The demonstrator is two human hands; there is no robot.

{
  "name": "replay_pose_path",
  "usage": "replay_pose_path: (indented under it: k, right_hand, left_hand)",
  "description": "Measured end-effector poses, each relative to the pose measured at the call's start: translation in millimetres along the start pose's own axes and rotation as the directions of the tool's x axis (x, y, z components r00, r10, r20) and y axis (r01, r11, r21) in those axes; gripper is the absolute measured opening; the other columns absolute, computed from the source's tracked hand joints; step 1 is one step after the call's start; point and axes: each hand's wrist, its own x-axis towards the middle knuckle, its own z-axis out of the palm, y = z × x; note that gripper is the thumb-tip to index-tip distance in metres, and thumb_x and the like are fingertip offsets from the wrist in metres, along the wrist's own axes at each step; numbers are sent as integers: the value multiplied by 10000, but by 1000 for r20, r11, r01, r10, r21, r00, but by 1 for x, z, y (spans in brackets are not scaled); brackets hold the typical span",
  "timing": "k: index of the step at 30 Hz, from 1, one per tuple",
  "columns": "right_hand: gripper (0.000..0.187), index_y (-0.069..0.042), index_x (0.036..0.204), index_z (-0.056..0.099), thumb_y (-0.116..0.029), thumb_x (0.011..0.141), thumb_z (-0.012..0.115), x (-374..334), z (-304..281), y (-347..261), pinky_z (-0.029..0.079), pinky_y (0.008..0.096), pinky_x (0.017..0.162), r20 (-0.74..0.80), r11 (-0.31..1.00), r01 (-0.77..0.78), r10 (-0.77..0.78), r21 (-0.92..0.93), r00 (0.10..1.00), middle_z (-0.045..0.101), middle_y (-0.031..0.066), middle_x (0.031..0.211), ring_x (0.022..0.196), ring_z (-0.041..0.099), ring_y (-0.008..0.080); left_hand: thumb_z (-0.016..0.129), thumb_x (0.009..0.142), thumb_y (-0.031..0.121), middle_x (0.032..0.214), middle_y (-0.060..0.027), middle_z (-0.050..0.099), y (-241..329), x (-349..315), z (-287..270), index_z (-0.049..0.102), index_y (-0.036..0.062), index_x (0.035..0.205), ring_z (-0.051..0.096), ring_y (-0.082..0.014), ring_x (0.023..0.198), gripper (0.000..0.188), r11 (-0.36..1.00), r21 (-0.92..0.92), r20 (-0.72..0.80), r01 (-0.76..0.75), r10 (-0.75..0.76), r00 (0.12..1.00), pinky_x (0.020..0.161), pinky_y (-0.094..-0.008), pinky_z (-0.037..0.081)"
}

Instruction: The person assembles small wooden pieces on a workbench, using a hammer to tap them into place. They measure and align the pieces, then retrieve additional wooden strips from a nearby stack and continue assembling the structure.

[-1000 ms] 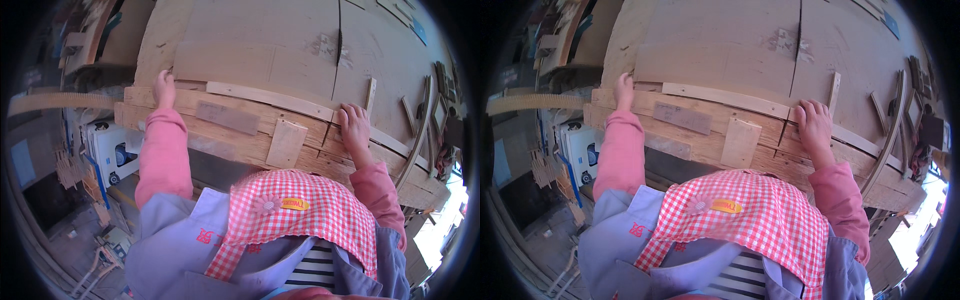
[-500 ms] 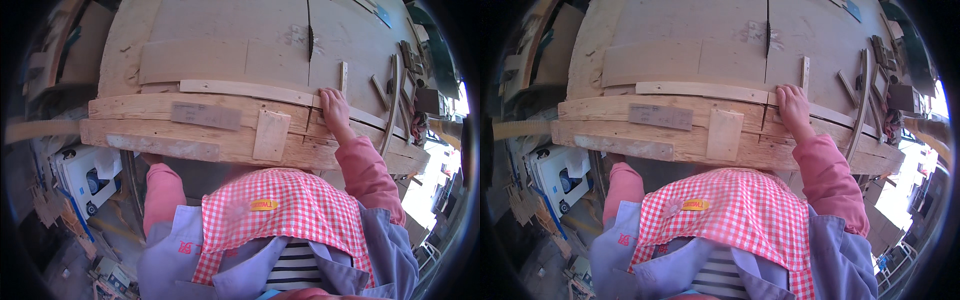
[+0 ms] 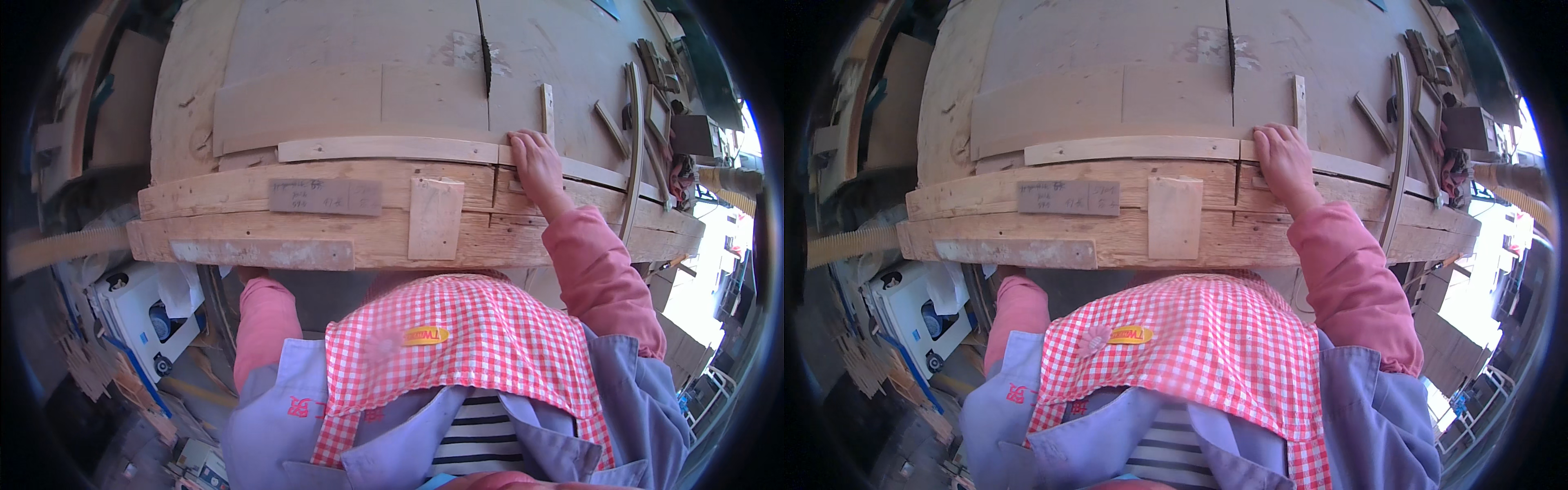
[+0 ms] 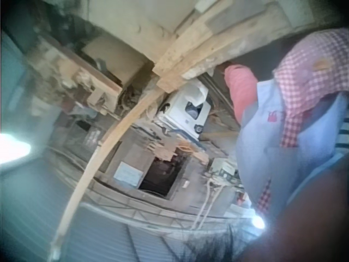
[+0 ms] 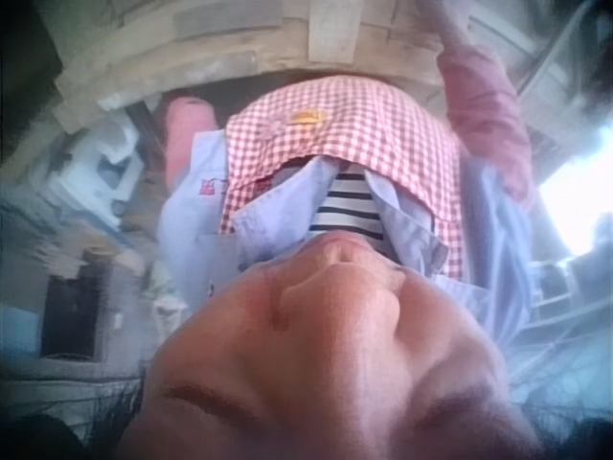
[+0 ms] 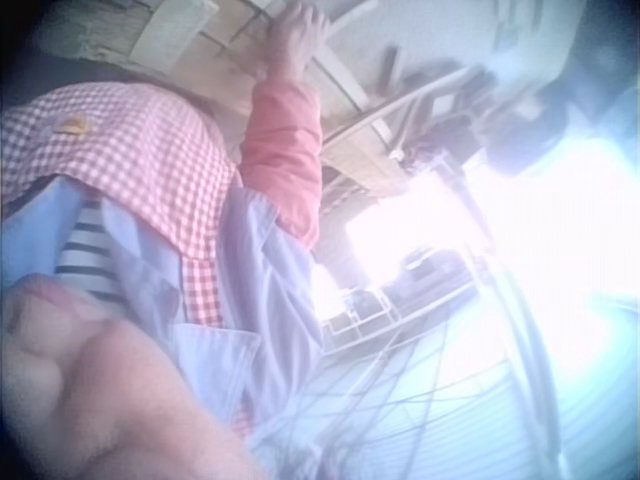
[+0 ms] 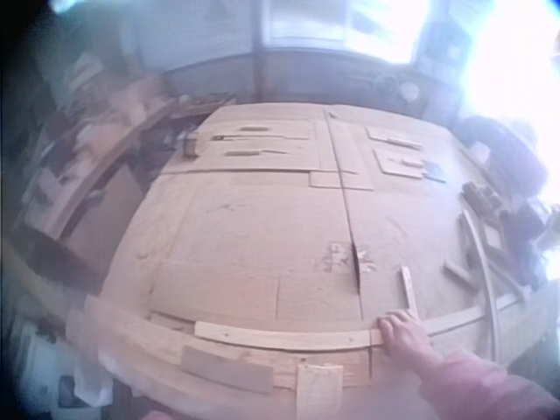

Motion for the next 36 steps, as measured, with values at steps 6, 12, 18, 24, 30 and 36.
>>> replay_pose_path:
  k: [6,12,18,24,30,36]
  right_hand:
    - [250,-63,1011,620,-195,932,424,1,-1,-1,428,370,916,-21,999,-31,32,27,999,631,72,1058,1045,537,274]
    - [253,-62,995,626,-207,937,427,0,1,3,437,373,901,-41,995,-59,63,86,997,628,91,1046,1027,543,280]
    - [210,-80,878,607,-190,918,433,-1,7,12,438,394,869,-99,998,69,-68,10,993,623,86,967,987,546,285]
    - [203,-102,904,613,-206,910,439,-3,5,14,436,388,848,-77,996,29,-23,78,997,620,72,983,1004,533,281]
    - [210,-136,1003,615,-242,846,526,-8,-5,24,412,386,880,32,997,71,-72,15,997,590,49,1099,1069,514,246]
    - [312,-93,1059,632,-286,955,409,-11,-10,42,405,394,896,67,995,-14,8,99,998,603,78,1090,1073,522,253]
  left_hand:
    - [431,911,251,958,-234,663,-17,4,-5,655,-20,971,637,-402,886,357,996,75,13,-56,56,998,780,-458,516]
    - [430,909,254,942,-237,665,-42,6,-37,656,-21,964,640,-407,868,360,956,219,-31,-193,204,978,769,-463,517]
    - [464,938,174,1046,-225,631,52,-93,-164,614,-51,1042,599,-333,981,290,768,-234,-752,-597,246,612,874,-400,470]
    - [488,898,49,1122,-153,619,262,-275,-101,616,12,1107,575,-282,1055,248,28,106,-281,-994,960,-3,938,-372,434]
    - [516,907,289,1175,-45,599,324,-383,-45,645,94,1069,442,-277,1208,285,125,137,-78,-983,990,115,1010,-490,279]
    - [533,894,289,1052,-19,606,325,-395,-36,655,160,1022,473,-255,1117,219,89,136,-165,-987,984,66,974,-458,291]
